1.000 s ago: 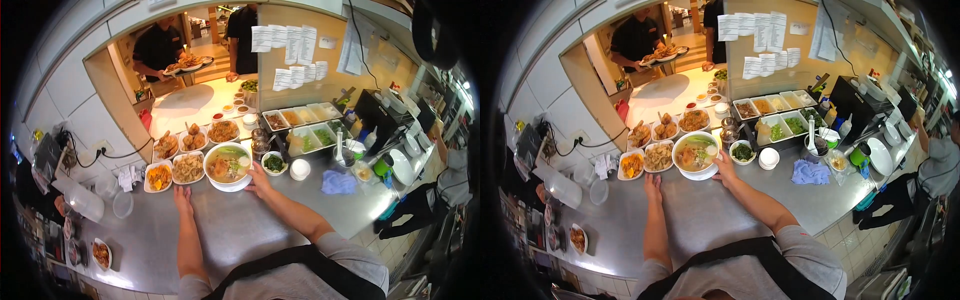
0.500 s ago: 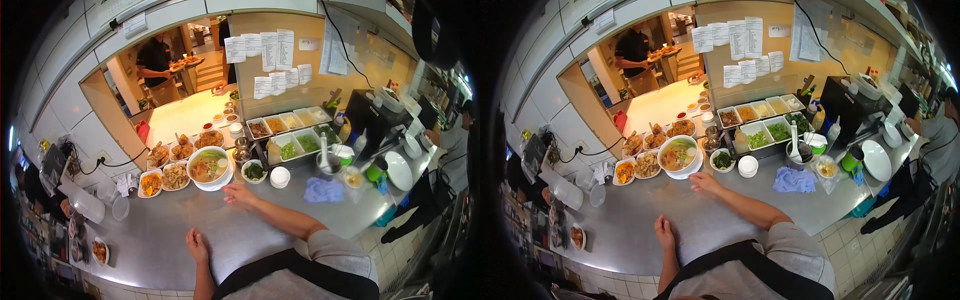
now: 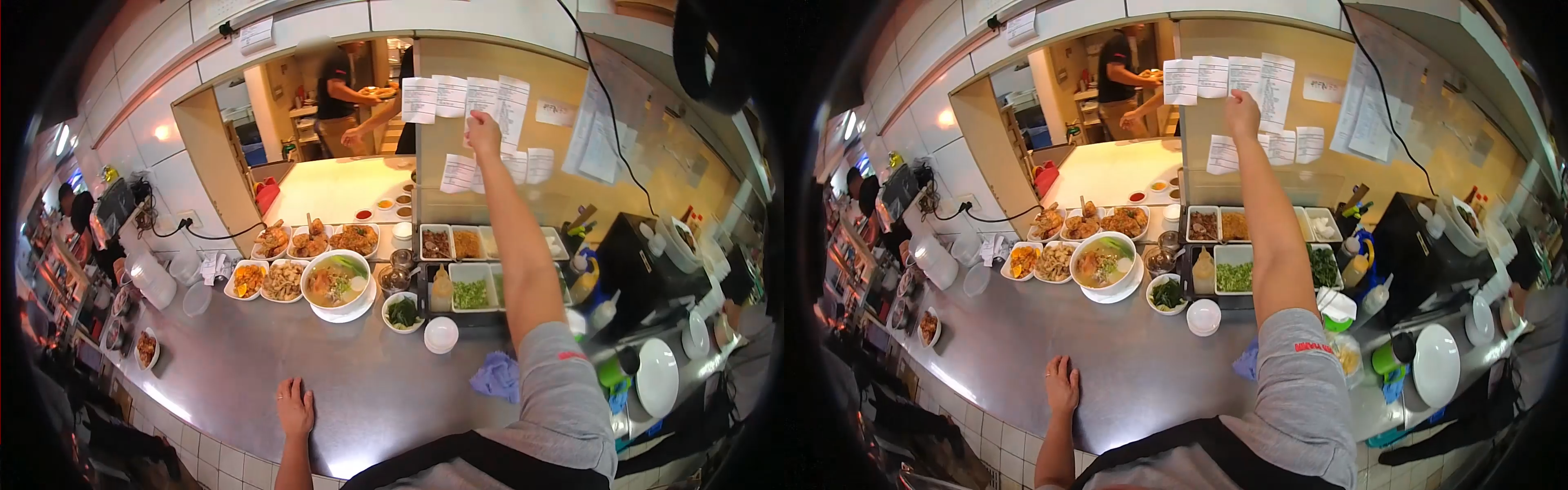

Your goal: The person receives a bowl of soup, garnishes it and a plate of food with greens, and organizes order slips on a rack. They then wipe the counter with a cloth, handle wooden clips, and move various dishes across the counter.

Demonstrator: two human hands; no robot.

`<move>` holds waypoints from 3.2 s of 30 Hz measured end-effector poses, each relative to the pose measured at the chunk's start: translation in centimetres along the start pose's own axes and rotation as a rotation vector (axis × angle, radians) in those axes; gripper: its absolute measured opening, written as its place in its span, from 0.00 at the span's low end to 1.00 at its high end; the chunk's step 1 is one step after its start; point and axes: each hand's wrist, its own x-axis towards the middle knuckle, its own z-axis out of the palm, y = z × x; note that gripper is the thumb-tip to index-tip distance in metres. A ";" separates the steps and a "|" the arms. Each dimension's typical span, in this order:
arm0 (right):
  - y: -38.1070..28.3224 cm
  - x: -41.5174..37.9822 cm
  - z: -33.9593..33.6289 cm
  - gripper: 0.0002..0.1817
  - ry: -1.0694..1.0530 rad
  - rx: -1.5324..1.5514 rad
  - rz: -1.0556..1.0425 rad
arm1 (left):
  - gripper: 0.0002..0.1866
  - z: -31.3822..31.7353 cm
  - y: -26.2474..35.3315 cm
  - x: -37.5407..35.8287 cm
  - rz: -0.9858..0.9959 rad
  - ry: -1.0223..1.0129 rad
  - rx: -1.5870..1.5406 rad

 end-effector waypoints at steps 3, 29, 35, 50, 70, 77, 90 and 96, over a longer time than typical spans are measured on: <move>0.0 2.4 1.0 0.20 0.074 -0.142 -0.074 | 0.20 0.2 0.0 0.1 0.003 0.003 -0.015; -3.8 3.9 -0.5 0.06 -0.170 0.128 0.137 | 0.21 0.0 0.2 0.1 -0.054 -0.034 0.028; -1.5 3.0 -0.2 0.05 -0.164 0.092 0.184 | 0.21 0.0 0.2 0.1 -0.048 -0.043 0.023; 5.3 -0.7 -3.8 0.12 -0.487 -0.769 0.200 | 0.21 0.2 0.5 0.3 -0.004 -0.047 0.044; 4.3 -1.9 -6.8 0.24 -0.280 -0.593 0.027 | 0.22 0.5 0.3 0.1 -0.022 -0.075 0.051; 4.3 -1.9 -8.1 0.22 -0.242 -0.564 -0.009 | 0.21 0.7 -0.1 0.0 -0.006 -0.068 0.076; -4.6 -10.9 -12.7 0.17 -1.094 -0.427 -0.179 | 0.25 8.6 -0.4 8.1 -0.470 -0.017 -0.633; -10.9 -26.4 -21.9 0.20 -1.659 -0.445 -0.441 | 0.35 12.1 6.1 15.2 -0.859 -0.042 -1.416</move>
